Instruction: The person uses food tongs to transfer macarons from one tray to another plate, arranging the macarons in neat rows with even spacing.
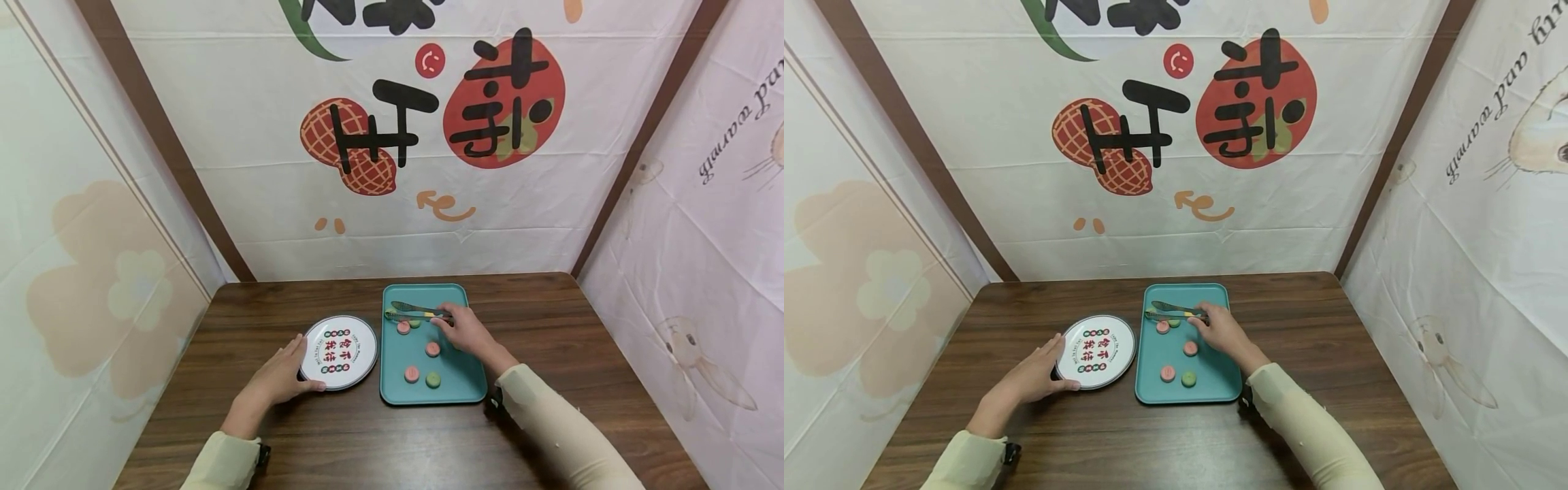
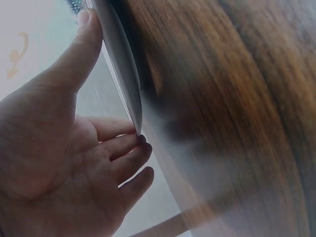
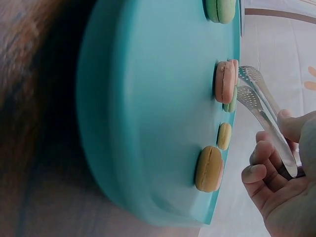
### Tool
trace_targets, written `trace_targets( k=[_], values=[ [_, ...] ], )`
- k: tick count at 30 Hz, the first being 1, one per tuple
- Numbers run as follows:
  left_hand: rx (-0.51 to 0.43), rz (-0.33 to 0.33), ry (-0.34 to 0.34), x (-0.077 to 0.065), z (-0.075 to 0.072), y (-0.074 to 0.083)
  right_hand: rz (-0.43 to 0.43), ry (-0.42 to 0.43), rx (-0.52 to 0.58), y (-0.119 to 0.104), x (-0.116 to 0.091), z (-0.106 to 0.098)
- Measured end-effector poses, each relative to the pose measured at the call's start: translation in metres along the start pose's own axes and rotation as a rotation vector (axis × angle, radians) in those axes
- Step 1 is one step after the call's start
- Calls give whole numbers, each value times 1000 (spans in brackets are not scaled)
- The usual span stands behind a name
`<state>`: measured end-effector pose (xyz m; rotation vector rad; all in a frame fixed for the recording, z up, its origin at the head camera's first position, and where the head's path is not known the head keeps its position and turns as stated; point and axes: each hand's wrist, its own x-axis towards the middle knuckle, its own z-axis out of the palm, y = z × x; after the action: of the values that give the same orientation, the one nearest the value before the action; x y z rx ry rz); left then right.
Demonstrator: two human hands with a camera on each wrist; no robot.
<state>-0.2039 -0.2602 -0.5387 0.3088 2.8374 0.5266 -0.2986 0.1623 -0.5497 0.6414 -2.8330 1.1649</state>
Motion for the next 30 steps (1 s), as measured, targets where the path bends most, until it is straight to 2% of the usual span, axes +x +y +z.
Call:
trace_targets(
  k=[20,30],
  values=[
    [17,22,22,-5,1,-2,4,-9,-31,0,2,4],
    [32,45,41,-4,1,-3,6,14,-43,1,3,5]
  ],
)
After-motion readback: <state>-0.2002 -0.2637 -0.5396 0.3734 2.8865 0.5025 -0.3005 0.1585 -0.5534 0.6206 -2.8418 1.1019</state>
